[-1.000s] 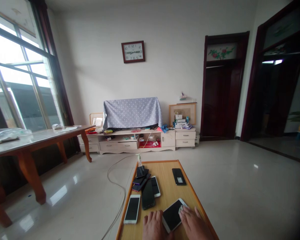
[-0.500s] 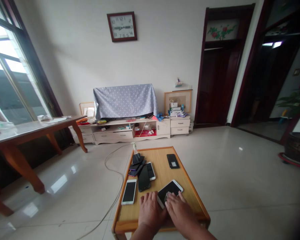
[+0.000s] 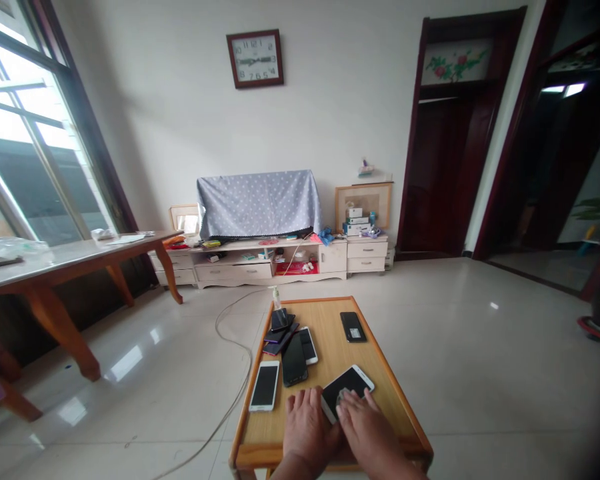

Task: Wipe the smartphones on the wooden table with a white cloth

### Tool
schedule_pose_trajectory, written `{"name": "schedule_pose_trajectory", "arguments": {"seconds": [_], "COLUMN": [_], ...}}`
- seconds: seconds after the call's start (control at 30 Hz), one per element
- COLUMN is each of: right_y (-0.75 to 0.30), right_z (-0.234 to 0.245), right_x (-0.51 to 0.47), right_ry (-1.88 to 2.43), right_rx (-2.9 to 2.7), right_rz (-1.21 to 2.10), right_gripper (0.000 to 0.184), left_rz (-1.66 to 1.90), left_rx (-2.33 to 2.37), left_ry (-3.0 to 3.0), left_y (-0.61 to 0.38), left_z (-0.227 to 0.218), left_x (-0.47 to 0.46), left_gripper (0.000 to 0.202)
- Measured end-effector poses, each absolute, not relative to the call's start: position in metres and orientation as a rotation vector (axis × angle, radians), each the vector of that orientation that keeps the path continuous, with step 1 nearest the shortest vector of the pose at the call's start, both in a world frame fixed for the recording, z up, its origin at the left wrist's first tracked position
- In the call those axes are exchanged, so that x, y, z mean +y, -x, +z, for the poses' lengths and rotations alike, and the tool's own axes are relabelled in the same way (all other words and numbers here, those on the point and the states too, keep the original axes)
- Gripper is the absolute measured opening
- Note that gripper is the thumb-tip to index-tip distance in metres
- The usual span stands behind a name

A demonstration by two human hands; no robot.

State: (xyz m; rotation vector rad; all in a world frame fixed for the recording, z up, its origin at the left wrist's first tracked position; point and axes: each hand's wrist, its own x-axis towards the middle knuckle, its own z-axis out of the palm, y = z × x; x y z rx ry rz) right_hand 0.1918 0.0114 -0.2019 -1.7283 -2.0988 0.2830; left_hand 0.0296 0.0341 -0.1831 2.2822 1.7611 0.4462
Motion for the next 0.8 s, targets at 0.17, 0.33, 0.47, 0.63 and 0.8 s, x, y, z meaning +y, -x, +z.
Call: {"name": "schedule_pose_trajectory", "arguments": {"seconds": [0.17, 0.33, 0.47, 0.63, 0.8], "right_y": [-0.216, -0.171, -0.176, -0.218, -0.186], "right_z": [-0.213, -0.231, -0.227, -0.224, -0.243], "right_x": [0.037, 0.028, 0.033, 0.055, 0.055], "right_ry": [1.950, 1.596, 1.653, 2.004, 1.744], "right_rx": [-1.930, -2.219, -2.211, -1.949, -2.194], "right_rz": [0.102, 0.327, 0.363, 0.167, 0.383], "right_gripper": [0.058, 0.050, 0.048, 0.054, 0.047], "left_rz": [0.421, 0.329, 0.383, 0.401, 0.419], "left_rx": [1.792, 1.748, 1.759, 1.695, 1.685], "left_ry": [-2.296, -2.245, -2.210, -2.211, -2.139], "left_y": [-0.028, -0.022, -0.020, -0.016, -0.011], "left_z": [-0.179, -0.184, -0.184, -0.173, -0.186], "left_x": [0.031, 0.037, 0.037, 0.033, 0.040], "left_gripper": [0.047, 0.047, 0.046, 0.064, 0.058]}}
